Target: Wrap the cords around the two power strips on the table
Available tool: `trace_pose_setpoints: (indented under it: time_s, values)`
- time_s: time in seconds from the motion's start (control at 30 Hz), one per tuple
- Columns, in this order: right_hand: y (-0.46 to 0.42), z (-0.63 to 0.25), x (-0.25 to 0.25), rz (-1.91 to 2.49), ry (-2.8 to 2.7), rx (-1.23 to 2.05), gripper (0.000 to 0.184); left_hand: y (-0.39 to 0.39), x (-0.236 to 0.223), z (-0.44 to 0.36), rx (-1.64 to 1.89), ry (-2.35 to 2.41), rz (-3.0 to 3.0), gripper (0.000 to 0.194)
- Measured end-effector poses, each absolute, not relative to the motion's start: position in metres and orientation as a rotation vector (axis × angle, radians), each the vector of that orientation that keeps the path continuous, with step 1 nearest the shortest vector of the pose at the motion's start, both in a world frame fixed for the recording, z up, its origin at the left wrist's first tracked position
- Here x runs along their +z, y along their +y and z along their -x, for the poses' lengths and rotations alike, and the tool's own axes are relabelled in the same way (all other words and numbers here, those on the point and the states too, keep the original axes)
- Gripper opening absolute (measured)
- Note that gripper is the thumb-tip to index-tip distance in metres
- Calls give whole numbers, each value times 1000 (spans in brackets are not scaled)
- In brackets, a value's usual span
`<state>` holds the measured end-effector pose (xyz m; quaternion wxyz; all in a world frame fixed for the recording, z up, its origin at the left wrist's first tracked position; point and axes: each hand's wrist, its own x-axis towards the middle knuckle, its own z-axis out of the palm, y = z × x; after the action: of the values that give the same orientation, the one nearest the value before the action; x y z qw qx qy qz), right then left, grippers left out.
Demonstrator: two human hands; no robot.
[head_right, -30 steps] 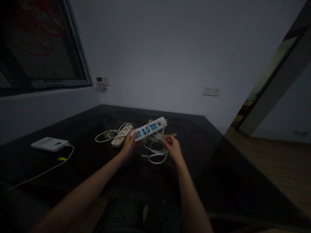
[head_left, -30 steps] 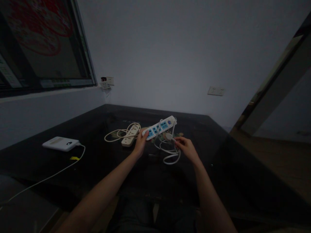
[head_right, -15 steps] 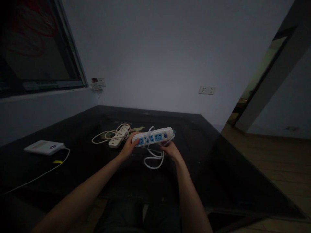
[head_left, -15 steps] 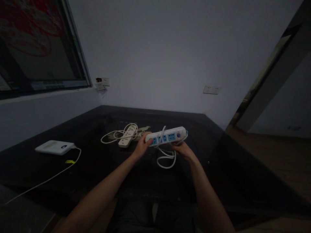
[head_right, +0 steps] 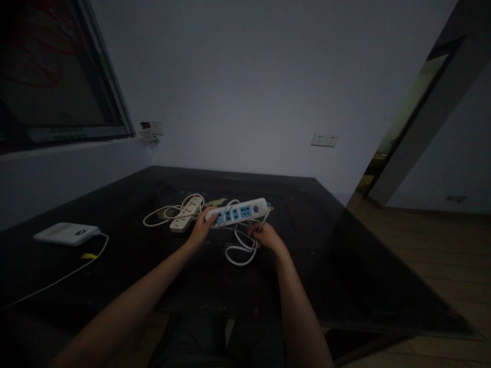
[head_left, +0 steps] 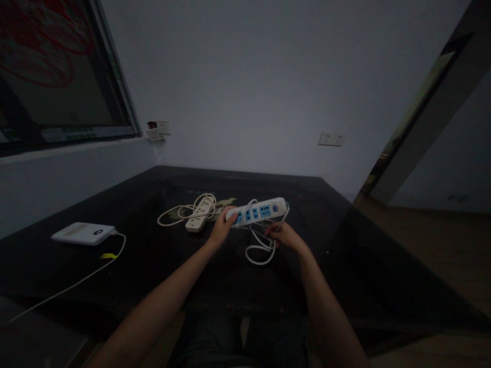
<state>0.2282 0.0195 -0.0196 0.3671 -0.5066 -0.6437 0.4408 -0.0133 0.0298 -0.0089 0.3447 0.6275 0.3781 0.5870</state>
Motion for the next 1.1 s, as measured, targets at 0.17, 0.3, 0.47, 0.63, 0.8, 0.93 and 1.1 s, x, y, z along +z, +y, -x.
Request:
trace_pose_setpoints:
  time_s: [0.17,0.3,0.47,0.63,0.8,0.93,1.1]
  values:
    - [16,-228,-14,1313,-1587,1313,17,28,-6,13,1531,977,-1635,32]
    - [12,-231,-3,1244,-1496,1352,32,26,-5,13,1480,899,-1530,36]
    - [4,-237,11,1035,-1279,1378,47,31,-7,16,1440,779,-1407,38]
    - [4,-251,13,973,-1252,1331,45,36,-6,19,1497,793,-1371,40]
    - [12,-264,12,1173,-1363,959,30,34,-3,20,1517,895,-1377,37]
    - [16,-268,12,1140,-1303,845,23,35,-2,23,1534,973,-1390,36]
    - [13,-268,13,1051,-1150,821,39,39,-1,29,1538,1004,-1389,39]
